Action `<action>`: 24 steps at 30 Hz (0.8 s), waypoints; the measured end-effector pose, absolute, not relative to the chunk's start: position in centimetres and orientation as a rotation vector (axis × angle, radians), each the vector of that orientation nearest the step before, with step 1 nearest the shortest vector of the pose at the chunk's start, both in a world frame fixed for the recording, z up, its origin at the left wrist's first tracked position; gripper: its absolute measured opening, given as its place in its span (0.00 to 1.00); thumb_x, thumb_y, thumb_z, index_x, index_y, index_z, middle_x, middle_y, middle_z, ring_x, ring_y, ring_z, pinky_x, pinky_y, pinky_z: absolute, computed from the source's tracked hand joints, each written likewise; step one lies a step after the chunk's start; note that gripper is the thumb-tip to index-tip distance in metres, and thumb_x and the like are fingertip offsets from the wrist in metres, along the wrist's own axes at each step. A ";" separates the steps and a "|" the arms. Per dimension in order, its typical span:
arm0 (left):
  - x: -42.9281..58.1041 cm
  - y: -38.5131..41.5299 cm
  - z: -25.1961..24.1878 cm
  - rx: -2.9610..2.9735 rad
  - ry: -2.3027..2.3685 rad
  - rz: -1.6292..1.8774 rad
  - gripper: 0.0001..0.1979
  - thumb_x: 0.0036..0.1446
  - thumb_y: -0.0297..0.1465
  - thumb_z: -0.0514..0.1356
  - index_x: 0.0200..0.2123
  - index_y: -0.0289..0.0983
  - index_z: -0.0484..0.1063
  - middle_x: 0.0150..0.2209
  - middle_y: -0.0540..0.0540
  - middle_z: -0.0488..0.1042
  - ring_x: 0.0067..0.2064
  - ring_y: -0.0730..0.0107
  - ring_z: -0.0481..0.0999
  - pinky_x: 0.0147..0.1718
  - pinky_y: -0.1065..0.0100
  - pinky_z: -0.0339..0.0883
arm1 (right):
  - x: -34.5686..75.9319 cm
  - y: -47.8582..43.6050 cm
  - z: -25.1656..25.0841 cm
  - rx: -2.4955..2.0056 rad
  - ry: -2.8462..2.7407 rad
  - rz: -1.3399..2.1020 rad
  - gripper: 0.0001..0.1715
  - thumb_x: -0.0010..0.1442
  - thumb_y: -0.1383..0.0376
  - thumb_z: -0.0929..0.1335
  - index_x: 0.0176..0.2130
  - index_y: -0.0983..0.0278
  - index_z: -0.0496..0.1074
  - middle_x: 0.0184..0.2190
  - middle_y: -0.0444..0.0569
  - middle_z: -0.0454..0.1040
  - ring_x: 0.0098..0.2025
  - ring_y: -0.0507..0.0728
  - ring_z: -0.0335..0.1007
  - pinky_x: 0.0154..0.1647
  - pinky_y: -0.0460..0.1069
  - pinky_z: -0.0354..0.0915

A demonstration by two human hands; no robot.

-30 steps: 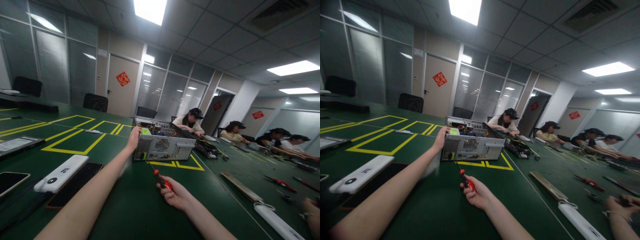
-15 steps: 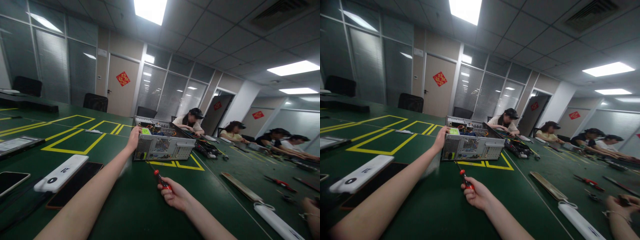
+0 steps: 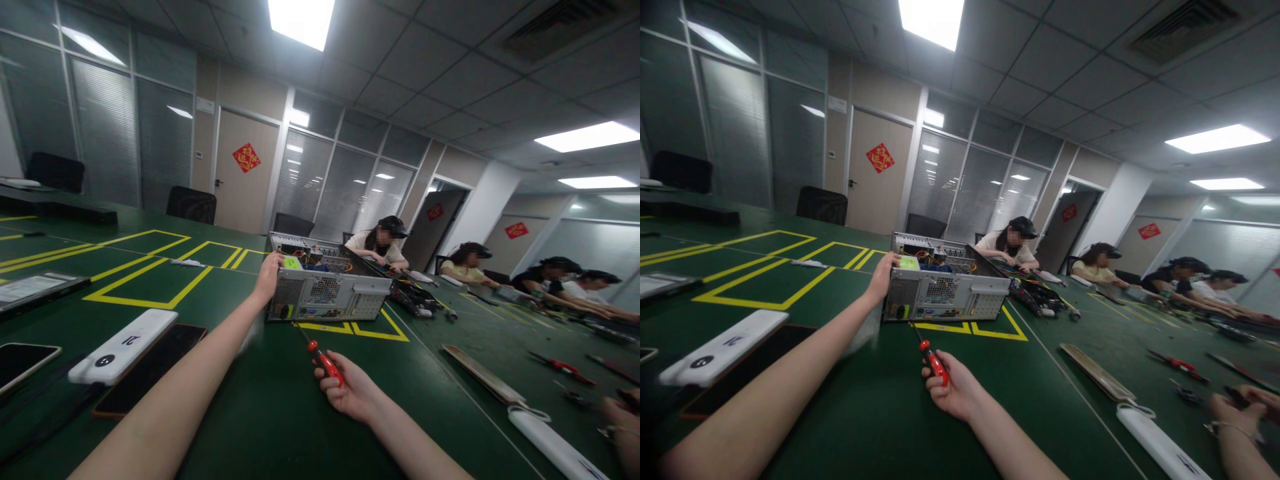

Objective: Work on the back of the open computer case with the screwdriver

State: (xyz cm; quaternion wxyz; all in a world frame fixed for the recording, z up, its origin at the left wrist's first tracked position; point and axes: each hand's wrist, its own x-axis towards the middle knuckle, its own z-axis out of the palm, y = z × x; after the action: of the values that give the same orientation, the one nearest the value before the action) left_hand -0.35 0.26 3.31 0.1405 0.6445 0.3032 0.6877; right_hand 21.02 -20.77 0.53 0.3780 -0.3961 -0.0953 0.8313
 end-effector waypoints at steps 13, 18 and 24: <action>-0.4 0.2 3.4 1.850 0.901 1.948 0.18 0.65 0.36 0.41 0.26 0.41 0.63 0.43 0.45 0.76 0.54 0.65 0.70 0.65 0.59 0.55 | 20.9 -21.0 0.7 -1.004 -0.255 2.165 0.16 0.68 0.61 0.60 0.44 0.71 0.68 0.27 0.50 0.72 0.23 0.47 0.67 0.18 0.38 0.61; -0.3 0.3 3.3 1.841 0.902 1.966 0.19 0.66 0.36 0.41 0.26 0.41 0.63 0.43 0.45 0.75 0.55 0.65 0.70 0.64 0.59 0.56 | 20.9 -21.0 0.7 -1.034 -0.275 2.114 0.18 0.69 0.60 0.58 0.42 0.72 0.67 0.26 0.48 0.69 0.18 0.45 0.59 0.14 0.36 0.48; -0.3 0.4 3.2 1.871 0.898 1.971 0.18 0.65 0.34 0.40 0.27 0.41 0.63 0.42 0.45 0.76 0.52 0.66 0.71 0.65 0.59 0.55 | 20.9 -20.9 0.8 -1.097 -0.253 2.062 0.11 0.67 0.62 0.63 0.35 0.68 0.65 0.24 0.42 0.64 0.16 0.41 0.54 0.14 0.34 0.46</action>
State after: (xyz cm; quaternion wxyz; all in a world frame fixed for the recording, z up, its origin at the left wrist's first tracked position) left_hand -0.29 0.41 3.18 0.1393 0.6472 0.3107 0.6821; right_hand 20.85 -20.88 0.83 0.3861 -0.4308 -0.0993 0.8096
